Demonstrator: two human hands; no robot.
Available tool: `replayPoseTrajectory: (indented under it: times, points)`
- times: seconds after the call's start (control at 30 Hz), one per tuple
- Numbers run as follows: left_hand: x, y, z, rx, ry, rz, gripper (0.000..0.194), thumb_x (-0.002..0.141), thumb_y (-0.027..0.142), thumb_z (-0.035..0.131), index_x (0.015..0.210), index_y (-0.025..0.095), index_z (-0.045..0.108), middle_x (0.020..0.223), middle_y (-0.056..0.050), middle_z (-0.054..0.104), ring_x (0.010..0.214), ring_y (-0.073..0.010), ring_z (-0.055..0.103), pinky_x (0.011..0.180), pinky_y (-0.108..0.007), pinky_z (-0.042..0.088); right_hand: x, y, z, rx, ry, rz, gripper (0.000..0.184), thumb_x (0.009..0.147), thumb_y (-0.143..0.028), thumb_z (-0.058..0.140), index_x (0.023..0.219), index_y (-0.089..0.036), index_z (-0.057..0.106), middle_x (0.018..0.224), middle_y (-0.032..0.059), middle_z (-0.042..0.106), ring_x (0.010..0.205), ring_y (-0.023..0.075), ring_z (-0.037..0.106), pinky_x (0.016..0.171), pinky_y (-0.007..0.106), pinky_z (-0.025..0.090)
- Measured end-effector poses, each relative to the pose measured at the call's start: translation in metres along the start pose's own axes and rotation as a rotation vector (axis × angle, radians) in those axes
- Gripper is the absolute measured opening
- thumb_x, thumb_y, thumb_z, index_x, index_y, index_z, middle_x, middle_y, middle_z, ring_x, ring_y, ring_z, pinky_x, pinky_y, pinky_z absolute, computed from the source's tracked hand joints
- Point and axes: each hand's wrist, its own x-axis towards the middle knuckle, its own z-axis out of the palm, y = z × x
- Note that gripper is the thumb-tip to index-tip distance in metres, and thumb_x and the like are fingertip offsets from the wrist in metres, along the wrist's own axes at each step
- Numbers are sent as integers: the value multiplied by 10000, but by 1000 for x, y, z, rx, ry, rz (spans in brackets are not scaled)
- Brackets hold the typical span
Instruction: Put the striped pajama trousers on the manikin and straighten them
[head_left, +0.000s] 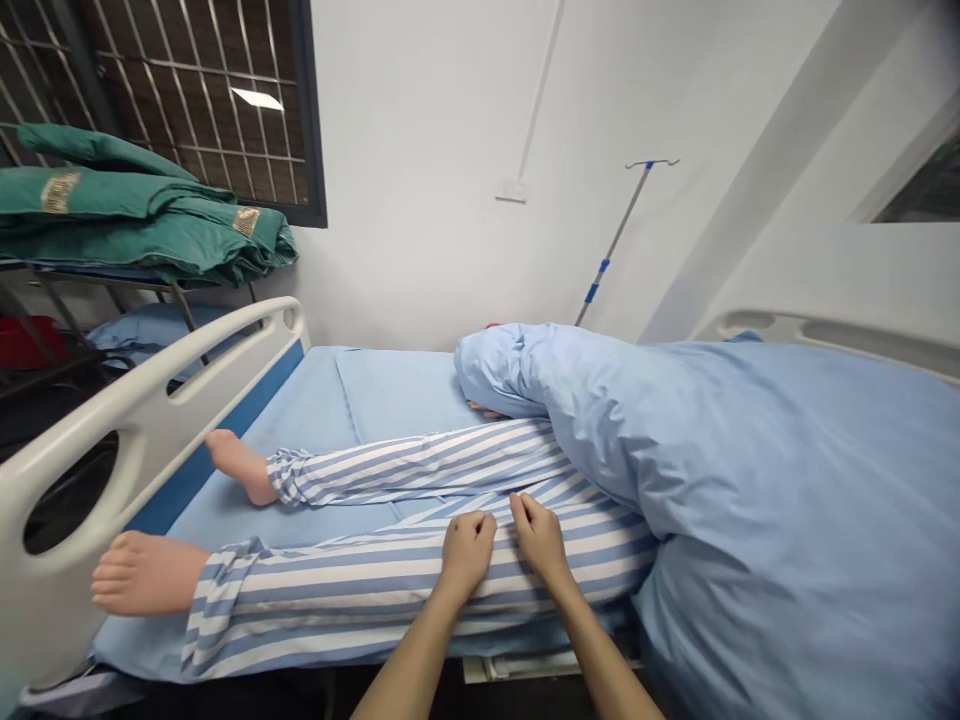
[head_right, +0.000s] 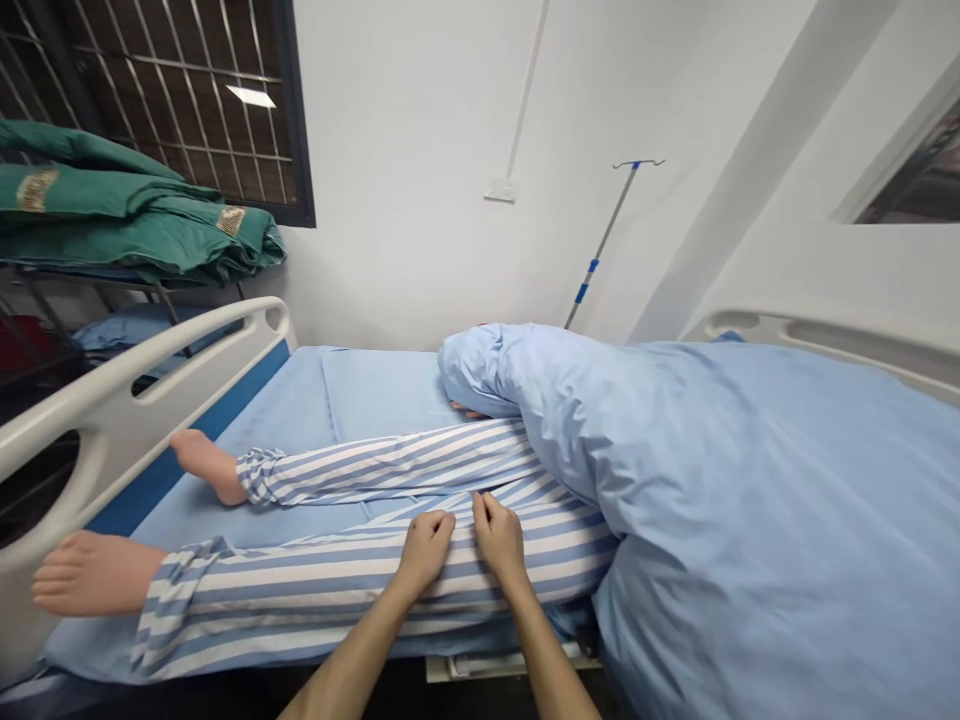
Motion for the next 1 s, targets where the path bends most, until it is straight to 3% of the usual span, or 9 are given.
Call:
replayPoseTrajectory:
  times: [0.07,0.17,0.3,0.4,0.5,0.63,0.8,0.9,1.0]
  points:
    - [-1,-16,-32,6,-39,18,358,795,301,358,457,182,346,452,40,356,512,-94,354,533,-241,209,0,1,0,-7,5,1,399,871,-423,333,540,-208,393,469,-29,424,468,108,365,502,245,245]
    - [-12,-54,-95,113,-44,41,323,760,304,399,468,182,333,463,52,317,514,-90,334,540,-237,203,-1,4,2,-36,2,6,397,863,-437,335,539,-213,381,464,-25,425,465,115,373,504,249,246]
    - [-34,-108,-180,179,265,-143,333,776,354,376,493,189,318,484,52,306,534,-98,357,543,-225,226,-2,7,3,-80,-13,6,377,850,-449,341,553,-219,374,480,-14,452,467,127,384,514,255,253]
    - [-47,-132,-219,272,361,-200,337,793,376,362,513,191,334,488,51,327,536,-101,380,540,-222,231,-3,5,3,-96,-31,7,372,845,-459,330,556,-227,358,474,-9,449,469,141,405,515,262,260]
    - [-54,-138,-226,439,358,-209,331,807,346,352,521,186,408,494,32,428,544,-108,429,553,-229,239,-3,2,4,-122,-42,13,384,835,-480,317,541,-235,335,458,-3,442,465,156,420,509,269,267]
    - [-56,-130,-213,688,359,-314,289,801,320,369,662,190,587,664,-55,624,642,-161,546,593,-251,283,-1,4,7,-221,-116,42,385,810,-515,317,552,-243,407,506,34,530,498,189,478,507,282,283]
    - [-56,-129,-208,753,322,-346,333,817,309,345,778,183,650,773,-103,666,740,-214,605,650,-288,343,7,3,14,-256,-247,84,357,757,-537,368,700,-245,565,689,74,641,585,228,547,549,300,330]
    - [-57,-131,-209,762,332,-341,343,821,308,336,794,189,657,781,-99,671,746,-225,613,648,-298,356,9,-33,31,-37,-294,21,430,765,-575,342,580,-219,497,576,51,572,572,199,516,556,282,354]
    - [-57,-131,-208,766,347,-334,330,824,302,345,791,190,654,778,-94,671,744,-219,613,645,-294,360,2,-104,65,221,-284,-53,477,767,-618,344,523,-210,385,489,-4,439,499,142,413,510,255,332]
